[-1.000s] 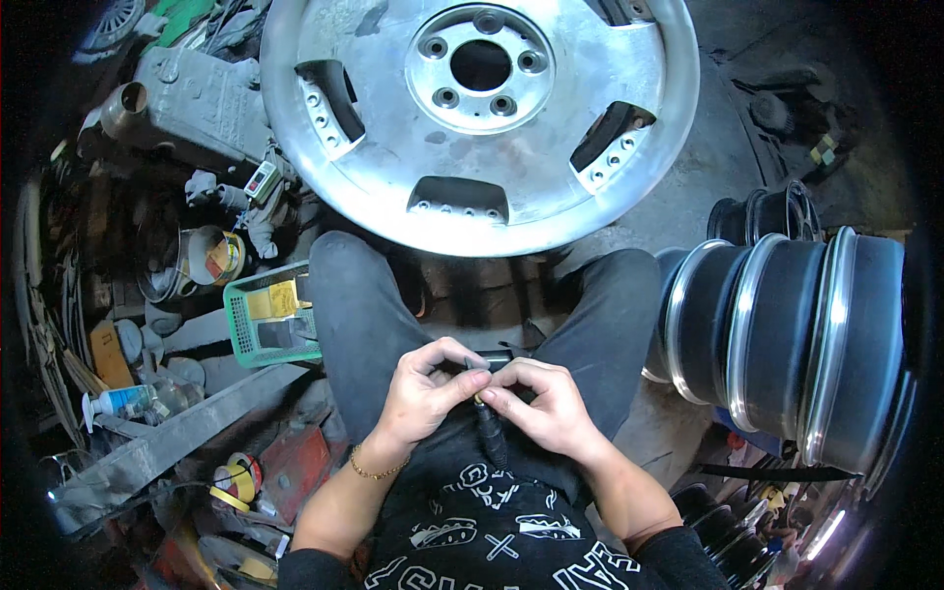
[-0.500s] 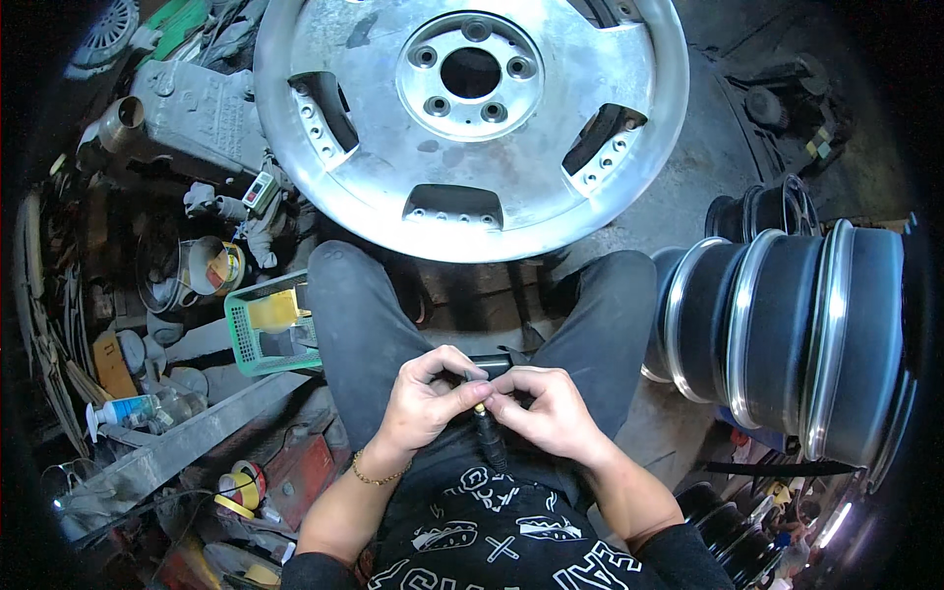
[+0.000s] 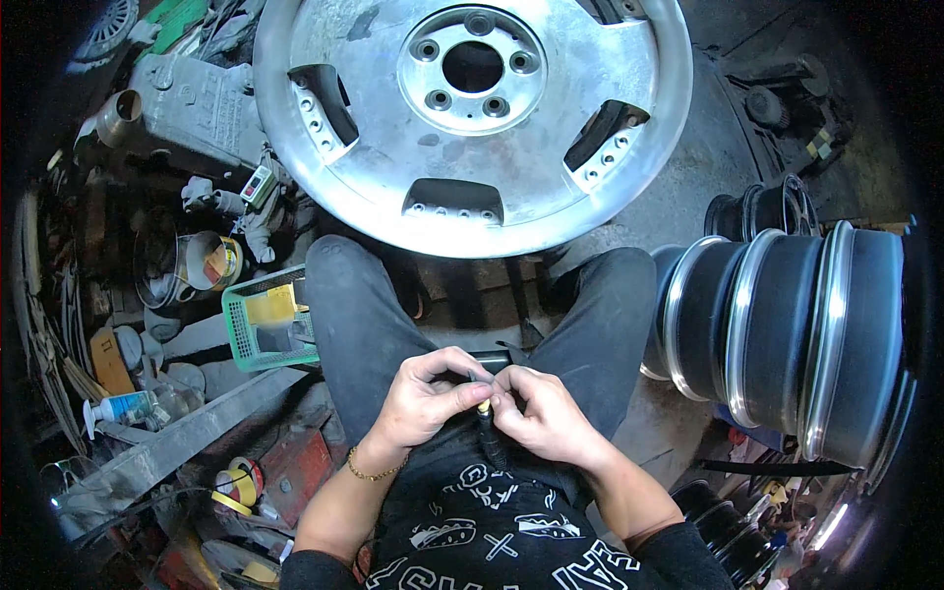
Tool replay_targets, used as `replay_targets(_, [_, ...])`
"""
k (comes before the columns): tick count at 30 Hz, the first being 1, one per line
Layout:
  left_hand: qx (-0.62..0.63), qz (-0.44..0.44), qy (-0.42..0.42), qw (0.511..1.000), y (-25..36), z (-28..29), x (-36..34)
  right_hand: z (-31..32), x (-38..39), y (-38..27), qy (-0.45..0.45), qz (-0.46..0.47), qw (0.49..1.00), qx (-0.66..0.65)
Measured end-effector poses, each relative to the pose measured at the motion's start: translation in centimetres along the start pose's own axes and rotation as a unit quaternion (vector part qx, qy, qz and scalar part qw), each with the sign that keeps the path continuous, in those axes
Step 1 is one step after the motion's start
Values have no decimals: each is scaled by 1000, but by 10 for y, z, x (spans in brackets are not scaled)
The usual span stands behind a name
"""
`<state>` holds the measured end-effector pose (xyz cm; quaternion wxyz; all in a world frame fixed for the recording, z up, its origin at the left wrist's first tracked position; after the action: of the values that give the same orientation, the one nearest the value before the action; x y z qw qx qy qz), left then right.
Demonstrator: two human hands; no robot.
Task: The person peels old tape from a rotary tool bit, folds a strip of sandpaper onto the bit, and wraps masking tape around it by hand.
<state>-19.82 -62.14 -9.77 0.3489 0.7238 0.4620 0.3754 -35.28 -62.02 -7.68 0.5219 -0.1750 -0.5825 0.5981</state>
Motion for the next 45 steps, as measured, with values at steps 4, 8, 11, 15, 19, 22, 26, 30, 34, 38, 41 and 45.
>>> replay_targets(4, [-3,-11,1,1000,0,1,-1,0,1,4,-22,-47,997,-52])
replay_targets(8, [-22,-20,21,999,-1,4,-1,3,5,8,-10,-80,992,-102])
replay_targets(11, [-24,-30,33,999,-1,2,-1,2,7,7,-2,-71,992,-106])
replay_targets(15, [-31,-35,36,998,-1,1,0,-1,8,10,-15,-105,987,-118])
replay_targets(19, [-37,-39,16,998,0,2,0,-1,7,10,-18,-95,990,-106])
replay_targets(22, [-40,-44,-4,998,0,3,0,-2,6,7,18,-28,997,-71])
replay_targets(26, [-34,-42,-4,999,0,5,1,-2,7,8,20,-11,997,-73])
replay_targets(30, [-19,-33,22,999,-6,9,2,-3,8,8,28,5,994,-103])
replay_targets(34, [-14,-32,27,999,-4,7,1,-3,6,7,27,-22,995,-88])
replay_targets(38, [-18,-24,19,999,-5,6,1,-1,3,5,18,-22,998,-53])
replay_targets(41, [-4,-27,8,1000,-8,7,1,-3,2,7,14,-7,999,-42])
replay_targets(45, [36,-26,9,999,-11,9,2,-1,1,7,13,-4,999,-44])
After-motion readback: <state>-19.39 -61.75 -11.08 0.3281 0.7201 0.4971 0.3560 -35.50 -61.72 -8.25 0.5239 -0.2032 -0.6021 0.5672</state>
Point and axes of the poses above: each hand's wrist, its own x-axis away from the middle knuckle, its own z-axis out of the back of the hand, y = z × x, the point moved 5 cm from there along -x, towards the middle knuckle, and after that the axes turned 6 degrees about -z, right-handed, at the moved point
